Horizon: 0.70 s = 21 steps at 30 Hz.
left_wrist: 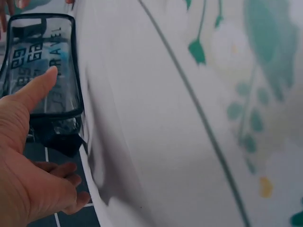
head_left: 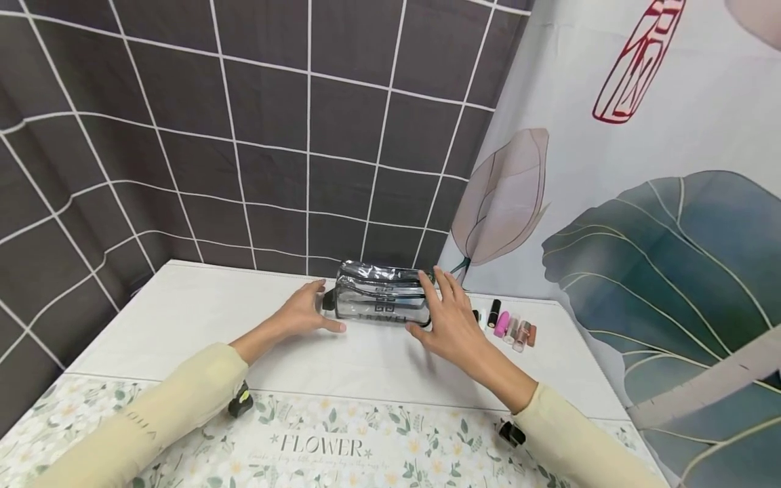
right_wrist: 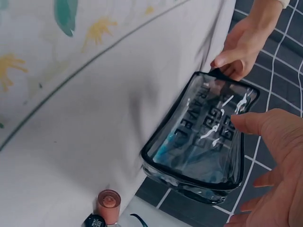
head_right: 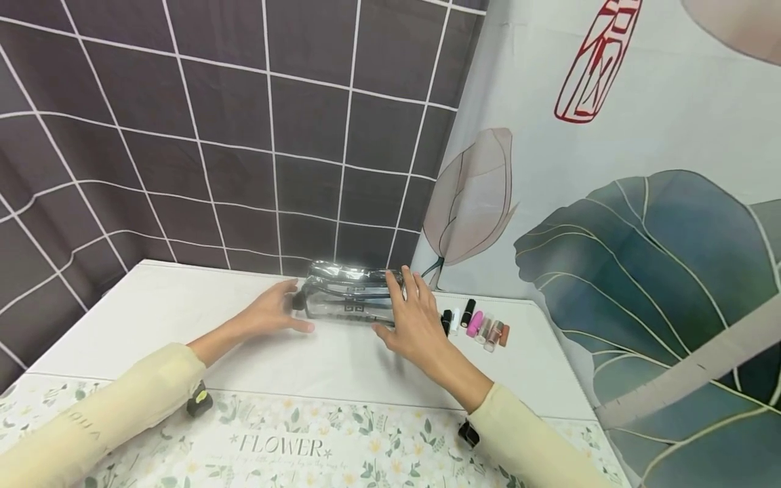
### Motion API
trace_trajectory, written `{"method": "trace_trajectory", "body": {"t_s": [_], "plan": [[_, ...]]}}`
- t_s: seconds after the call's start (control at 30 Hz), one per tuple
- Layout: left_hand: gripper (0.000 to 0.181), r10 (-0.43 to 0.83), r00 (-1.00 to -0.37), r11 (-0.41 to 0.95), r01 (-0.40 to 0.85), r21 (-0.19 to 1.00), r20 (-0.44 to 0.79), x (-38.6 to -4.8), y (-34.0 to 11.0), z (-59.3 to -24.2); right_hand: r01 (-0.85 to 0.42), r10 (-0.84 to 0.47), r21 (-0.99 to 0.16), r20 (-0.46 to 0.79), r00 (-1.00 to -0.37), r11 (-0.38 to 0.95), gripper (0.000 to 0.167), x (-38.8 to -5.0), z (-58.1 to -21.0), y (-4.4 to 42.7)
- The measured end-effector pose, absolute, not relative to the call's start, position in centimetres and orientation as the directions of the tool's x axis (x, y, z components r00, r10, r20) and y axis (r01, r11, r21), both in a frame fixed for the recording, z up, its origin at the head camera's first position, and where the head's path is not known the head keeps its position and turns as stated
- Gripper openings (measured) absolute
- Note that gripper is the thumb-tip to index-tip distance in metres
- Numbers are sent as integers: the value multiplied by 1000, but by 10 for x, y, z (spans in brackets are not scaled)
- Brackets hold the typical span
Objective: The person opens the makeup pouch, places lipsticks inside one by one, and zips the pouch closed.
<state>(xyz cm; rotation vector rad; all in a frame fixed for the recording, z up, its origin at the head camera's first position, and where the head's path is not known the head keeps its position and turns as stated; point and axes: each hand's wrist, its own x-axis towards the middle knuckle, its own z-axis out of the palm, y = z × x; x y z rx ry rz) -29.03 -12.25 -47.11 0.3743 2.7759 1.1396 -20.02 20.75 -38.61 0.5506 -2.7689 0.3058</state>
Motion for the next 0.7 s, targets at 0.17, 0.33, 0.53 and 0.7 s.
{"method": "trace_trajectory", "body": {"t_s": [0.17, 0.33, 0.53, 0.7], "plan": [[135, 281, -960, 702, 203, 683, -3, -302, -119, -474, -379, -316, -160, 318, -894, 912, 103, -211, -385, 202], [133, 271, -962, 693, 187, 696, -11, -317, -115, -485, -377, -304, -187, 329, -894, 907, 101, -220, -388, 198], [125, 286, -958, 678, 196, 708, -9, -336, -115, -503, -380, -307, -185, 329, -893, 906, 98, -230, -388, 194], [117, 294, -956, 677, 207, 706, -2, -336, -115, -502, -374, -307, -198, 302, -903, 906, 96, -235, -388, 190]]}}
